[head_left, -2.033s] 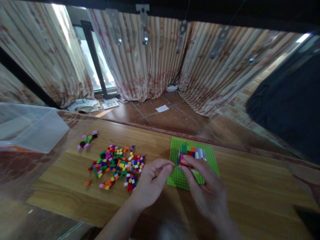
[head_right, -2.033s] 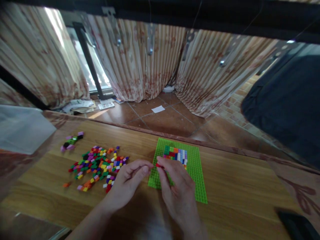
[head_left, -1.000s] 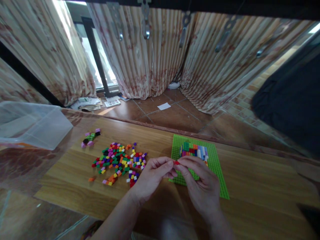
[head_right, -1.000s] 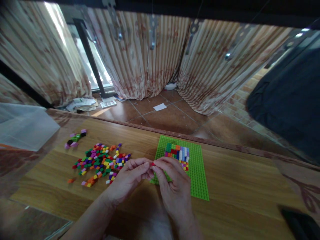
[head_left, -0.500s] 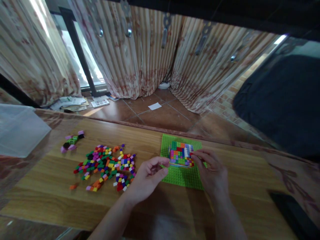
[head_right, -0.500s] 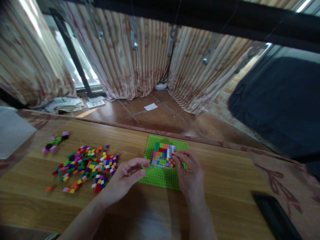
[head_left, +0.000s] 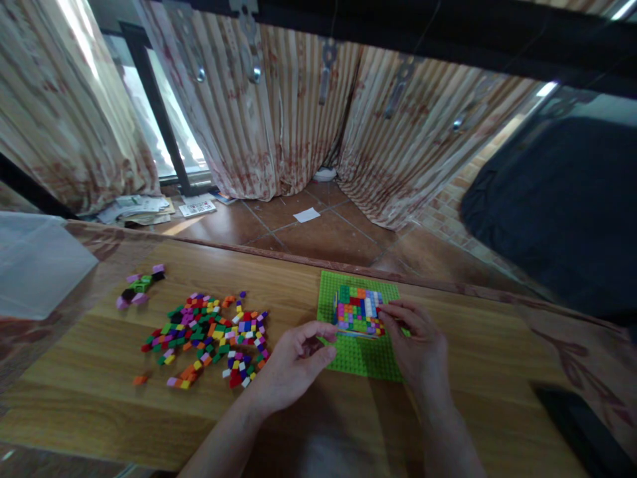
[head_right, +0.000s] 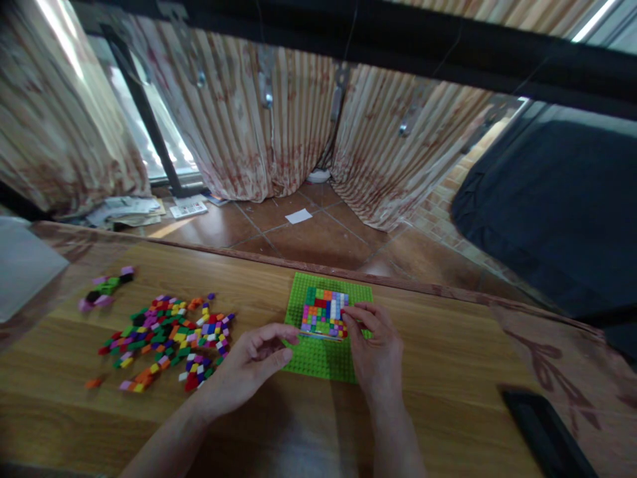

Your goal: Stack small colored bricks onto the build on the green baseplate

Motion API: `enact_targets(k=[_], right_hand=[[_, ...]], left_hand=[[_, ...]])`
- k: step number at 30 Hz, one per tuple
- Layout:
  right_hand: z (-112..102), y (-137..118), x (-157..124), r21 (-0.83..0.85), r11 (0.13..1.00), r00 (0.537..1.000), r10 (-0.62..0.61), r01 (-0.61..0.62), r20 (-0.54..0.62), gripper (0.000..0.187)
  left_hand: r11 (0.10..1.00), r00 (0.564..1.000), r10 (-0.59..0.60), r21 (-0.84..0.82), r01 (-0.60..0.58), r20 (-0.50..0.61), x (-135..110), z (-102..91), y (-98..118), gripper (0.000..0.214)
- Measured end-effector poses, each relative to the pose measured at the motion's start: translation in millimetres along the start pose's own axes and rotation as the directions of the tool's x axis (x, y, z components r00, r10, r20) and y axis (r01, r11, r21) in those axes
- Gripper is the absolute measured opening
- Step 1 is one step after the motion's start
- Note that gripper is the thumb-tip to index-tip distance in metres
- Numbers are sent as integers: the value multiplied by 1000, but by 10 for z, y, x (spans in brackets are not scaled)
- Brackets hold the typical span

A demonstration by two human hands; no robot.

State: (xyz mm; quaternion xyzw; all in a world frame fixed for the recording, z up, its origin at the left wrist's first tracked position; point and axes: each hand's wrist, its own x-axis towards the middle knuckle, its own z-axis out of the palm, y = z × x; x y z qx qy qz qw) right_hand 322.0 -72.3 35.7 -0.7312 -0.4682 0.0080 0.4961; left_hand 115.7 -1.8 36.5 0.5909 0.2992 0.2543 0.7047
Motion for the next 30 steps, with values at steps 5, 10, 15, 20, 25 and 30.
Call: enact_targets(k=[5, 10, 15, 20, 25, 30], right_hand=[[8, -9, 10, 214, 949, 969, 245, -233, -30, 27], [75, 3, 21, 326, 859, 906, 422, -394, -18, 44], [210, 0, 27, 389, 805, 886, 459, -448, 70, 51], [243, -23, 27, 408, 783, 875, 476, -469, 92, 46], [245, -7, 12, 491, 728, 860, 502, -479, 94, 43], [252, 21, -10, 555, 638, 806, 582, -534, 106, 41]], left_hand=[[1000, 1000, -8, -16, 8, -17, -3, 8, 8, 28], [1000, 1000, -10, 6, 10, -14, 7, 1, -23, 26], [999, 1000, -21, 46, 21, 0, 14, -11, -44, 27], [999, 1000, -16, 45, 16, 1, 12, -10, -34, 27], [998, 999, -37, 41, 37, -12, 16, 3, -14, 25], [998, 1000, -20, 63, 19, 6, 0, 16, -33, 24]])
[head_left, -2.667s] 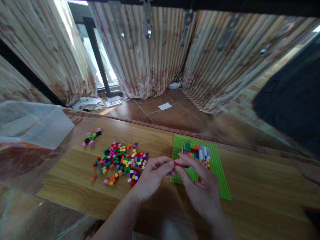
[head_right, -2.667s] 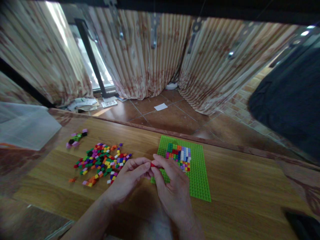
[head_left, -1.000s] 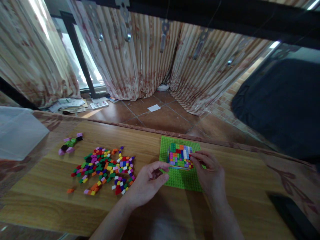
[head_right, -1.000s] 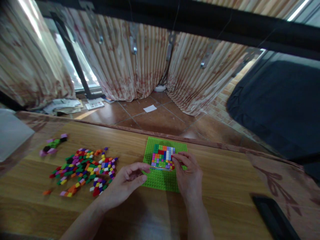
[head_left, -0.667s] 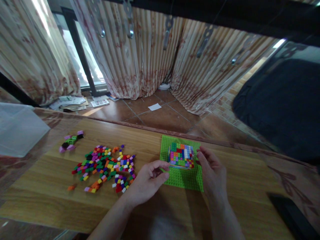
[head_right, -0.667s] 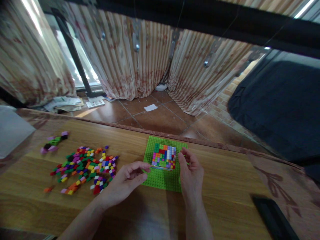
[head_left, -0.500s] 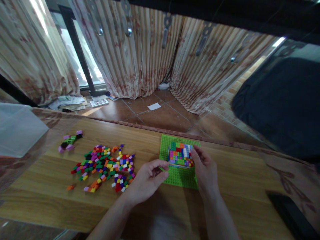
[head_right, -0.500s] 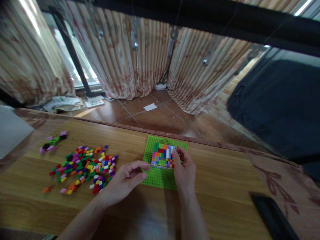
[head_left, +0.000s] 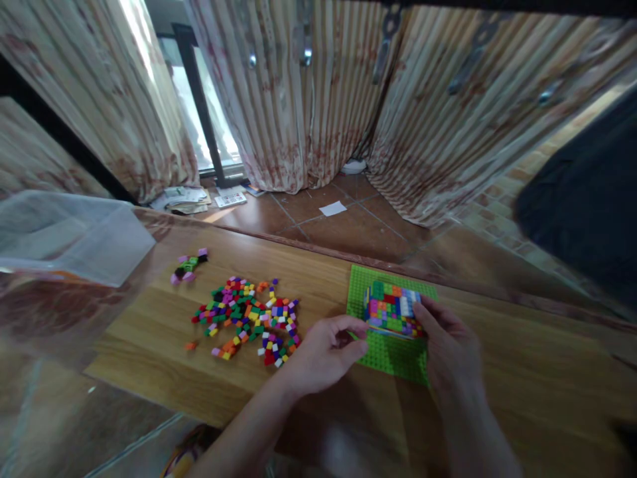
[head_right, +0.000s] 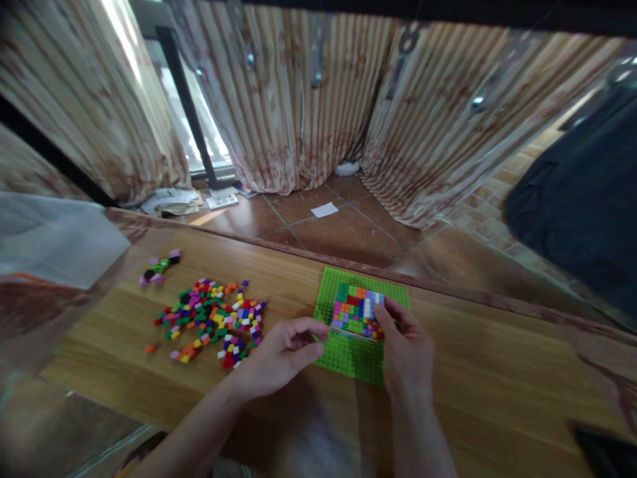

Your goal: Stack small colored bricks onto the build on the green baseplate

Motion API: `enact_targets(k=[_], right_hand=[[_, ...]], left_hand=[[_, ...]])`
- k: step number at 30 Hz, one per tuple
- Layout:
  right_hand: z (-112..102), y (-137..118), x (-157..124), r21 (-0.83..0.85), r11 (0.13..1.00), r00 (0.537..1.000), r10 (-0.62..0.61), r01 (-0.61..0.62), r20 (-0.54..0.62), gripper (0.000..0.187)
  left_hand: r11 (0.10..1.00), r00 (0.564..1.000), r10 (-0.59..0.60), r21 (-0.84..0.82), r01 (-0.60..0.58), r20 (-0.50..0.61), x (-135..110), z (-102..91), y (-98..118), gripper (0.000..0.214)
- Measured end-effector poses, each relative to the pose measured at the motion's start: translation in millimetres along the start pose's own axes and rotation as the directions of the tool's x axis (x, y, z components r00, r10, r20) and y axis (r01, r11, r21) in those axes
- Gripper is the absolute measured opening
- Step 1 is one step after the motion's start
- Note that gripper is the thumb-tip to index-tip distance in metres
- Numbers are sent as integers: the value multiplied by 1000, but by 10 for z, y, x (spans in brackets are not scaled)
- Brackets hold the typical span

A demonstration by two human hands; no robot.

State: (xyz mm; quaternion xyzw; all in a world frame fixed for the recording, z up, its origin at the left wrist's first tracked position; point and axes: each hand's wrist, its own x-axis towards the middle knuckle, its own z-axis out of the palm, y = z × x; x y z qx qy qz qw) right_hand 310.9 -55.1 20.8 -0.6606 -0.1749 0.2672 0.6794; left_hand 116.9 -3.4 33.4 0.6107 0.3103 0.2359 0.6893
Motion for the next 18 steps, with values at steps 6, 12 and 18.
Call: enact_targets(k=[6, 12, 18], right_hand=[[12, 12, -3, 77, 996, 997, 54, -49, -55, 39], [1, 37, -10, 40, 999, 997, 23, -20, -69, 38], [-57, 32, -24, -69, 997, 998, -31, 28, -49, 34]], left_hand=[[997, 999, 32, 67, -31, -23, -4, 6, -14, 25], [996, 999, 44, 77, -42, -22, -13, 15, -9, 27], [996, 999, 31, 80, -28, -27, -23, -3, -29, 29]])
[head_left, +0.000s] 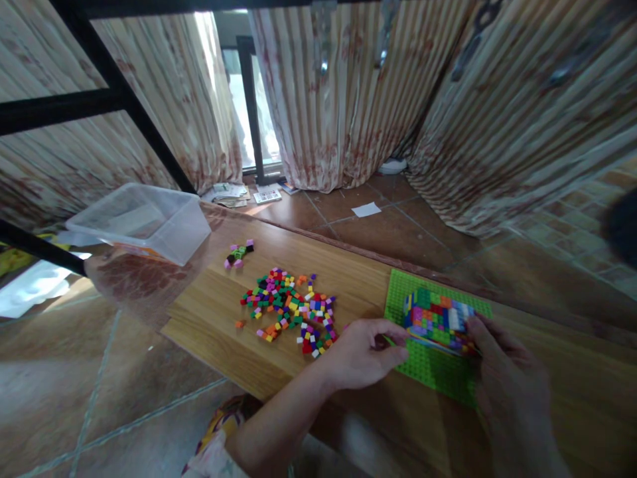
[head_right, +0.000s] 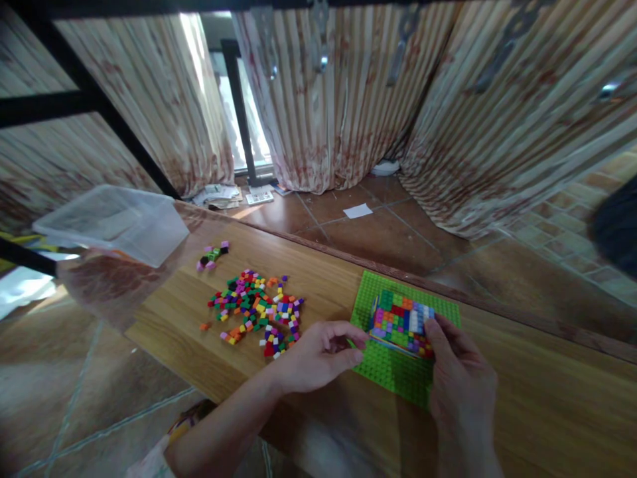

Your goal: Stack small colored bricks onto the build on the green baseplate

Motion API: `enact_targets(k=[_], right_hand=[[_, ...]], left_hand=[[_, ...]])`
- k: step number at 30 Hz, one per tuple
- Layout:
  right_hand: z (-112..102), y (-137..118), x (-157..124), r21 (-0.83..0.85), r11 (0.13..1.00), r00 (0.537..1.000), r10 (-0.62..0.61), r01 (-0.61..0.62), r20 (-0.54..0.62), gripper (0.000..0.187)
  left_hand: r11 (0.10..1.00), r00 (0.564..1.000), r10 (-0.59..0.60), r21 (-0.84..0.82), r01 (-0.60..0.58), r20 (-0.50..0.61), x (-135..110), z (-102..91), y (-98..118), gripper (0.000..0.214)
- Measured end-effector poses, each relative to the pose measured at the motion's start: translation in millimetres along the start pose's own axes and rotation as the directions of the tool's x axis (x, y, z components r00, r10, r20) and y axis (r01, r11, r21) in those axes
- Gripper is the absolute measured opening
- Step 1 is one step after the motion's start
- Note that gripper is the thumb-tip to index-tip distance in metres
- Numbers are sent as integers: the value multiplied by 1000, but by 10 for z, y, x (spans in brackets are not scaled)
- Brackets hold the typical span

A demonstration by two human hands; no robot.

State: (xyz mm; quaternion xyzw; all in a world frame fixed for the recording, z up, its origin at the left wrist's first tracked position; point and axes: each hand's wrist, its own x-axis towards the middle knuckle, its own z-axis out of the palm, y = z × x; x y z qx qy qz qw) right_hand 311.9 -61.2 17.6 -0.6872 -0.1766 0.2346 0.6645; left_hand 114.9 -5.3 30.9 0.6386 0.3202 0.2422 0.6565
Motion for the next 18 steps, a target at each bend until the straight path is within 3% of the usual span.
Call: enact_targets(k=[4, 6, 8, 11, 13, 16, 18], right_hand=[[16, -107, -44, -164, 981, 974, -132, 101, -185, 33], [57, -184, -119, -271, 937, 917, -293, 220, -269, 29], [124, -255, -251, -317, 882, 863, -434, 348, -258, 26], [266, -297, -524, -292, 813, 832, -548, 504, -91, 19], [372, -267, -699, -288, 721, 776, -599, 630, 198, 14], [515, -166, -874, -195, 617, 578, -514, 763, 634, 14], [588, -99, -928, -149, 597, 474, -435, 788, 765, 17]], left_hand=[[999, 1000, 6, -50, -6, 0, 1, 0, -6, 29], [994, 1000, 21, -103, -23, -18, -9, -13, 31, 29], [980, 996, 47, -192, -60, -74, -25, -63, 105, 27], [936, 968, 76, -317, -152, -241, -48, -239, 242, 22], [912, 917, 93, -336, -235, -387, -53, -408, 307, 19], [855, 779, 57, -372, -361, -625, -46, -649, 324, 13], [826, 709, 5, -396, -400, -705, -41, -749, 304, 12]])
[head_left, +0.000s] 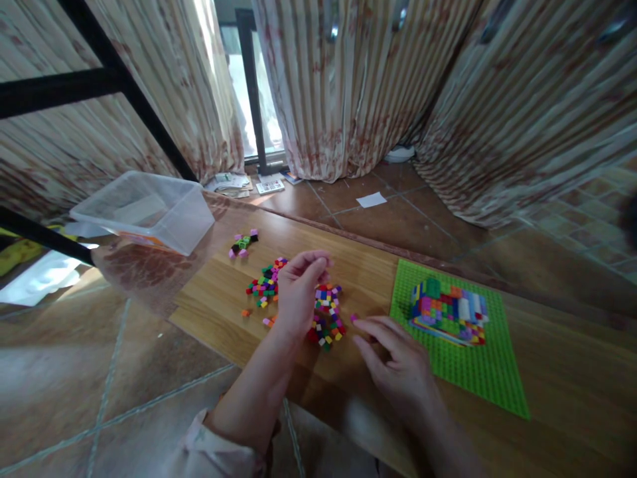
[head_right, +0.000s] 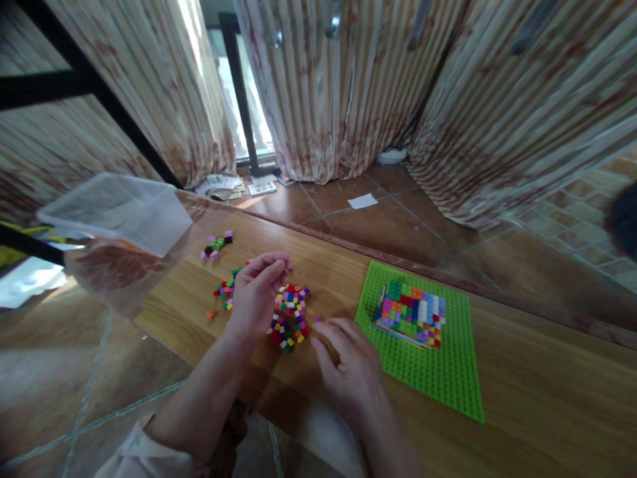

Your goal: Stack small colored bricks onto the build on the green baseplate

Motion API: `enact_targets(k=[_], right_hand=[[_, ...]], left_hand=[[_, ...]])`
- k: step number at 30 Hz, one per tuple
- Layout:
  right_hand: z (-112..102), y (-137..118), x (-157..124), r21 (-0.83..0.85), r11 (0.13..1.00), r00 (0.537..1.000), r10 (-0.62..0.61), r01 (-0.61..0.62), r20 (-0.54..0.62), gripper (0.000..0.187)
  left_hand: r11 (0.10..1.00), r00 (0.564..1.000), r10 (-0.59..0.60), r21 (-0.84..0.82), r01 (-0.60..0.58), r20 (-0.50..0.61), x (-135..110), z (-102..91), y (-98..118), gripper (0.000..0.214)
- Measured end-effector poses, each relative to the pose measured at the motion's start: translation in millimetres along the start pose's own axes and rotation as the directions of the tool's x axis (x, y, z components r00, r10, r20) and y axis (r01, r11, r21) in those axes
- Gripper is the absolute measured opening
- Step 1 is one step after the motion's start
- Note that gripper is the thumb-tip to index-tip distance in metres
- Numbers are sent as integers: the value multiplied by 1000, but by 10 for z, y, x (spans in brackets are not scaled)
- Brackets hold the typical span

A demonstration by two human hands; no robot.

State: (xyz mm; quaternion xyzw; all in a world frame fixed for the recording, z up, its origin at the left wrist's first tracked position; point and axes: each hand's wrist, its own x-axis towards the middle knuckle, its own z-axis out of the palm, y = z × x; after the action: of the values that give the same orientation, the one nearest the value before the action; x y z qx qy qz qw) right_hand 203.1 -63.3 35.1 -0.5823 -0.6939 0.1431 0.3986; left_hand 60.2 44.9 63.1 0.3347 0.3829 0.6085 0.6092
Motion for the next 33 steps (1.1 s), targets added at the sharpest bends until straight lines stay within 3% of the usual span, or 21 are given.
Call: enact_targets(k=[3, 8, 18, 22, 25, 29, 33], right_hand=[[94, 6, 10, -27, 1000, 994, 14, -11, 106, 19], [166, 25, 22, -82, 995, 983, 62, -49, 171, 18], [269, 38, 50, -95, 994, 992, 62, -52, 113, 15], [179, 0, 71, 49, 998, 999, 45, -45, 8, 16], [50, -8, 75, 128, 987, 985, 109, -92, -132, 15], [-189, 75, 57, 173, 965, 921, 244, -199, -303, 15], [-497, 265, 5, 171, 956, 837, 290, -236, -464, 16]], left_hand=[[999, 998, -39, -12, 38, -48, 25, -38, -1, 12], [995, 995, -103, 9, 103, 8, -29, -6, 5, 11], [990, 991, -131, 47, 131, 1, -40, -7, -23, 11], [988, 990, -143, 66, 142, 13, -45, 1, -49, 13], [985, 988, -151, 92, 148, 20, -47, 19, -61, 15], [981, 986, -164, 105, 160, 24, -51, 48, -84, 15], [979, 984, -174, 119, 168, 37, -59, 67, -114, 15]])
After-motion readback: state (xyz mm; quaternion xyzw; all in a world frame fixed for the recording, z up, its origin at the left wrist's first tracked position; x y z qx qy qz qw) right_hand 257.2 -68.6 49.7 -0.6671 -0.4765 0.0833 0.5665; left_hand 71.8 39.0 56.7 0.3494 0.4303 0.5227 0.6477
